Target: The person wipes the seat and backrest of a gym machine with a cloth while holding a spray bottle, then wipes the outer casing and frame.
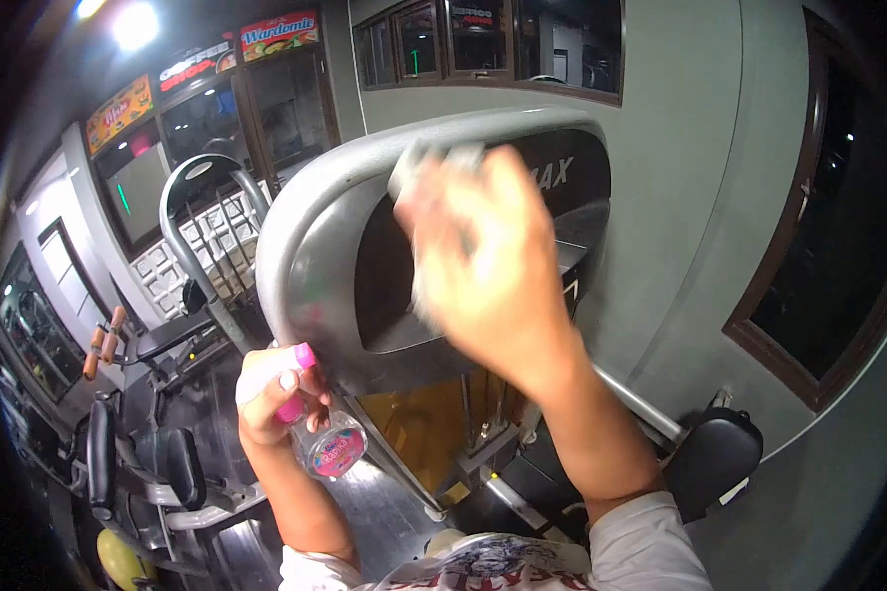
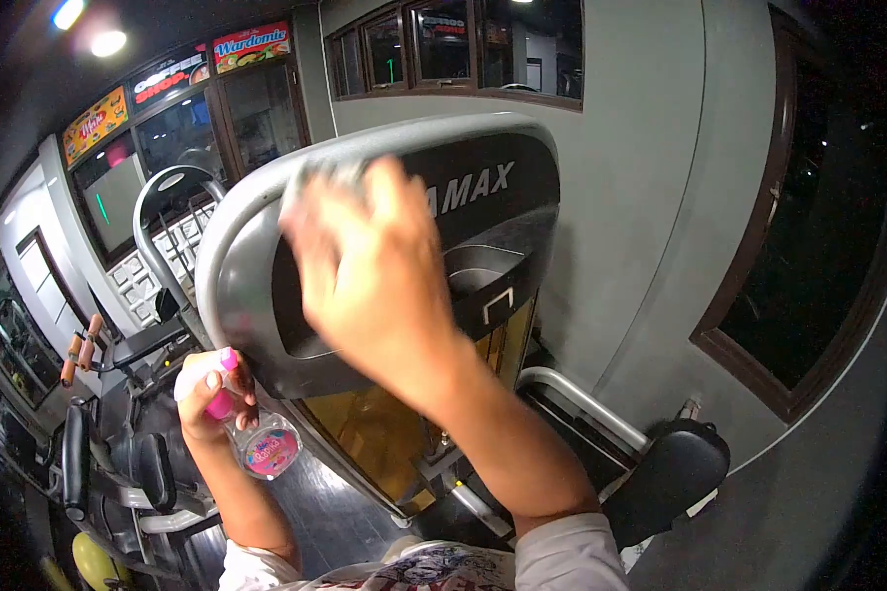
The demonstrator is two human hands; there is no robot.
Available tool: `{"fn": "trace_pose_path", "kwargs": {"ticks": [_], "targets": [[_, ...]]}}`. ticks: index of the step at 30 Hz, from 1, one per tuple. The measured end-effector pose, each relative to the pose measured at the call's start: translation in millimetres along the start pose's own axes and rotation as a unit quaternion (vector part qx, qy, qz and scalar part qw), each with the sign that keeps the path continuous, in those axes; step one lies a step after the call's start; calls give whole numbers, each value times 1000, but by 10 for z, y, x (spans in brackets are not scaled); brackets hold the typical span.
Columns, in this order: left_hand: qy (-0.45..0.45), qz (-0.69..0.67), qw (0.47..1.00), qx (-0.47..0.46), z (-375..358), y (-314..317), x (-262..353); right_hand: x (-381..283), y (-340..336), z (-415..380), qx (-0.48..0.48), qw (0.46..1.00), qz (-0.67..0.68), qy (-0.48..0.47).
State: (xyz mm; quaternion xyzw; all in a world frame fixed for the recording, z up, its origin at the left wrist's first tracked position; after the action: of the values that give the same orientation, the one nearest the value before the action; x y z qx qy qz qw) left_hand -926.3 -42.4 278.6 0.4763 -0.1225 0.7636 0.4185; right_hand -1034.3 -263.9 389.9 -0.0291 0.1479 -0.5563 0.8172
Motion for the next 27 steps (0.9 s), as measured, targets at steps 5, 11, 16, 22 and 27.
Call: {"fn": "trace_pose_path", "kwargs": {"ticks": [5,11,16,22,27], "targets": [[-1,-8,1000,2,4,17,-4,172,695,161,60,997,-51,-15],[1,-52,999,10,-24,-45,-46,-399,731,-550,-66,985,-16,-157],[20,-136,989,-57,-19,-201,-134,-246,679,-393,-37,956,-110,-269],[44,-196,975,-97,-28,-271,-168,75,709,143,34,992,-48,-113],[92,-311,925,-198,40,-407,-235,-367,808,-774,-93,955,-91,-267]]}}
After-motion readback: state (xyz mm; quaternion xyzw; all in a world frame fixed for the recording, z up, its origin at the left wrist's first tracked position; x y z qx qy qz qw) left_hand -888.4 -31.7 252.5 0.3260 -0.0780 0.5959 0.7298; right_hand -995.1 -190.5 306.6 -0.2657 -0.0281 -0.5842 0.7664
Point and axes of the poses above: each hand's wrist, its own z-axis towards the middle knuckle, its own y-axis out of the palm, x = y × z, the point moved 4 cm from there along z, towards the middle knuckle, and after that the axes turned 7 degrees about -z, right-handed, at the moved point
